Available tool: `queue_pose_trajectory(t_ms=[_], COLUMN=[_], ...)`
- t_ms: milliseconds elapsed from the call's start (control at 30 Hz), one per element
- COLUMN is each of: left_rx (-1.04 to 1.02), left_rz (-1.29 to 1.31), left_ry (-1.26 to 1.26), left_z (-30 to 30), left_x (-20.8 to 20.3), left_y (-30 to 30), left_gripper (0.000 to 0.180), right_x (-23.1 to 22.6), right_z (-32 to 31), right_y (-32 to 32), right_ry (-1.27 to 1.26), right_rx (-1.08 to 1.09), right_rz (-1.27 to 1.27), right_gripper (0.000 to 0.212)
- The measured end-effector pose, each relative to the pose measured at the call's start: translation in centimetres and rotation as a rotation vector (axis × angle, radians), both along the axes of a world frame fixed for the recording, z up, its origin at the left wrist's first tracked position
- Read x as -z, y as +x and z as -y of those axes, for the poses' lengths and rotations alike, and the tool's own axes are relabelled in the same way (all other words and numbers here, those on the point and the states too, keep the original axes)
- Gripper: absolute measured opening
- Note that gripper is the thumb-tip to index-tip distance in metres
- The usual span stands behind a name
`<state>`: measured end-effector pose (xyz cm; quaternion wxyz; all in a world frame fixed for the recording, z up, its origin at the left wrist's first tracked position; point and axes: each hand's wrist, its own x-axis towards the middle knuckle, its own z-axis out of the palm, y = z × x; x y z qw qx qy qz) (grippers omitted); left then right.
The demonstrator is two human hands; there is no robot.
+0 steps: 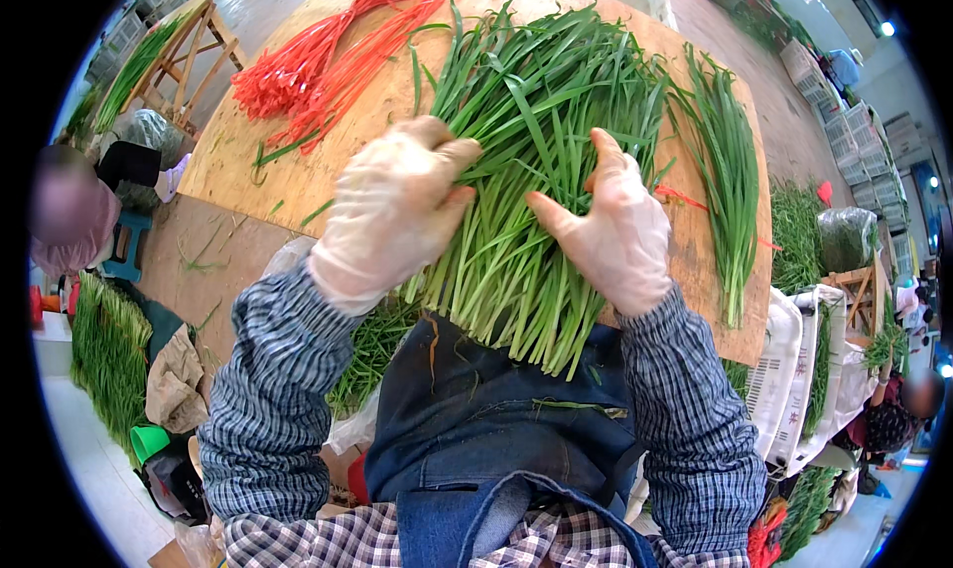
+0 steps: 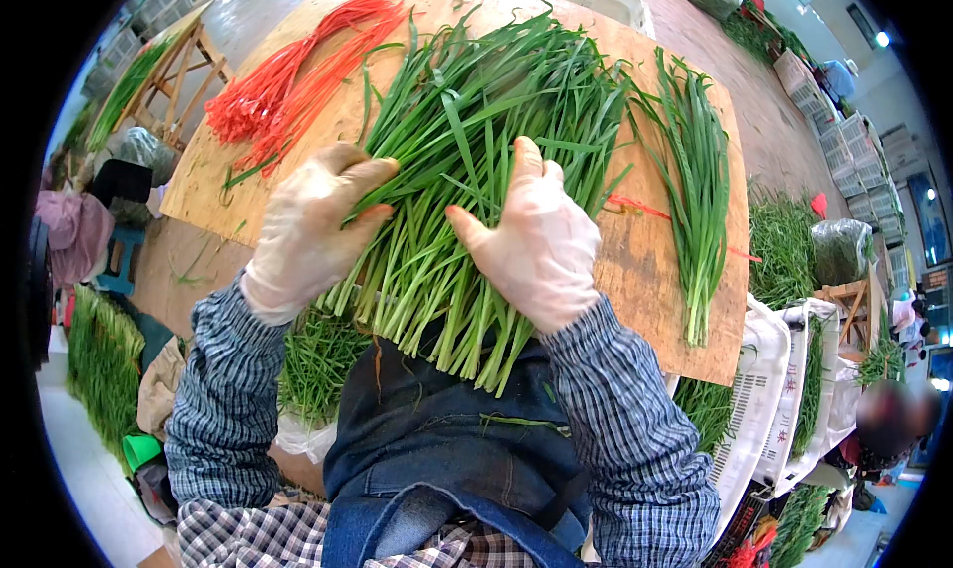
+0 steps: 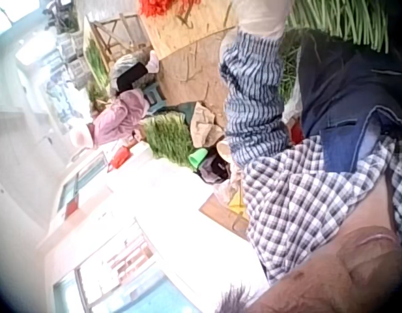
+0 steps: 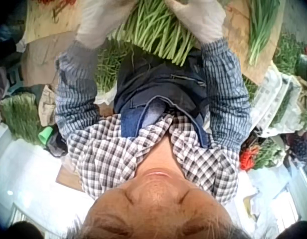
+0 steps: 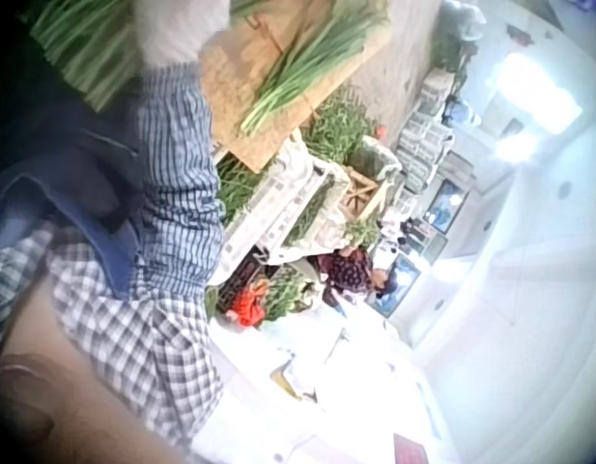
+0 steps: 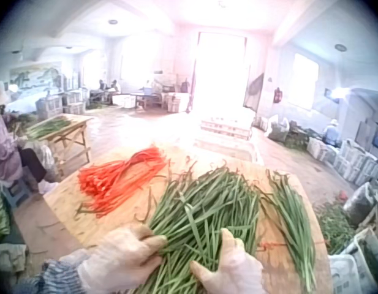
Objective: The person sorts through a bundle of chives by hand, removes individual stems, and uses a red tie to secure the bundle before placing it into a white plastic crate.
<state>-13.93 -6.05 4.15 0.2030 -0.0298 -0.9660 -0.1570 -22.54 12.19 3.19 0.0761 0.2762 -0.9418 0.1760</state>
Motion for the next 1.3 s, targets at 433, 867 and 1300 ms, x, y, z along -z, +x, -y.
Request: queue_pose_trajectory(t_ms=[433, 867, 1300], left_rx=[-0.179, 0.354, 0.302], left_rz=[0.020, -0.052, 0.112], left_ry=[0.625, -0.037, 0.120], left_z=[2.5, -4.5, -4.6], left_x=[3.7, 0.5, 3.2], left_y=[-4.5, 4.2, 7.6], left_gripper=[0.024, 0.020, 0.014], right_x=[3.4, 2.2, 4.3], right_z=[-2.7, -5.0, -0.3], right_y=[-1.1, -1.3, -4.5], right_ry=[-1.138, -0.635, -0.186], right_rx=[0.238, 0.187, -0.569], right_rz=[0.558, 0.025, 0.088], right_gripper=[0.037, 0.049, 0.046])
